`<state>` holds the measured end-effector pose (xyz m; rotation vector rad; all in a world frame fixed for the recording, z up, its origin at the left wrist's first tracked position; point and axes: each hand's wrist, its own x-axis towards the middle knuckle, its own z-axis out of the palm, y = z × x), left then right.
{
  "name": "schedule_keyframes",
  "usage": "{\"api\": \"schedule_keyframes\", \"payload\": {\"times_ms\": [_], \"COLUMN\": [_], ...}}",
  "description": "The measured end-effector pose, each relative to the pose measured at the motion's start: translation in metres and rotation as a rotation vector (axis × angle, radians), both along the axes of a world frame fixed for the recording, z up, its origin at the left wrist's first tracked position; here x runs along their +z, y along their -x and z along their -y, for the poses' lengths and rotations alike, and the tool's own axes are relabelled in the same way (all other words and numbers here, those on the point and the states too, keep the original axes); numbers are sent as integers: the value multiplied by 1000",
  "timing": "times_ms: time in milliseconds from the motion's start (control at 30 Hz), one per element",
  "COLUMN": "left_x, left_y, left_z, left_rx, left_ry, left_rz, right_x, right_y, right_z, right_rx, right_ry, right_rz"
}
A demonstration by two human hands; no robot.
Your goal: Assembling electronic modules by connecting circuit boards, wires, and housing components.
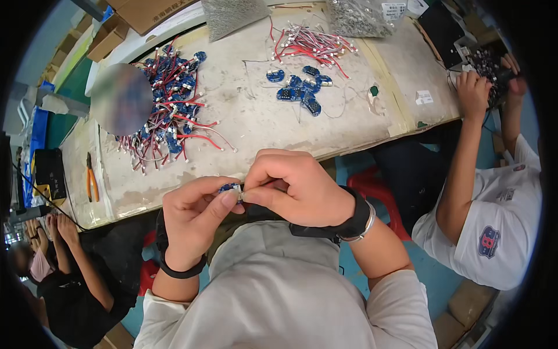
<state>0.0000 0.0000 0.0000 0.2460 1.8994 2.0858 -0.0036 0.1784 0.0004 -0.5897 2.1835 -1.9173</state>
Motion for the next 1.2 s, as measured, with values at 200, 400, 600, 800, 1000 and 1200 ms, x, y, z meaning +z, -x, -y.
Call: {"api": "schedule_keyframes", "payload": {"times_ms": [200, 400, 600, 800, 1000, 1200], "left_x": [-6, -14, -5, -29, 4, -9], "left_y": [-7, 5, 2, 3, 47, 74], "left_z": [-1, -7, 8, 7, 71, 131], "left_rx": [9, -92, 0, -107, 352, 732], "left_ry": [58, -71, -104, -78, 240, 735], "left_rz": [-94, 21, 93, -62, -220, -682], "right_x": [-3, -17, -13, -17, -8, -12], "right_y": [-11, 2, 18, -2, 9, 14], "right_z": [1, -11, 10, 6, 22, 13], "right_rx": [-65, 36, 71, -132, -235, -108], "right_ry": [1, 130, 103, -107, -21, -334], "right_rz": [-19, 198, 279, 149, -268, -254]}}
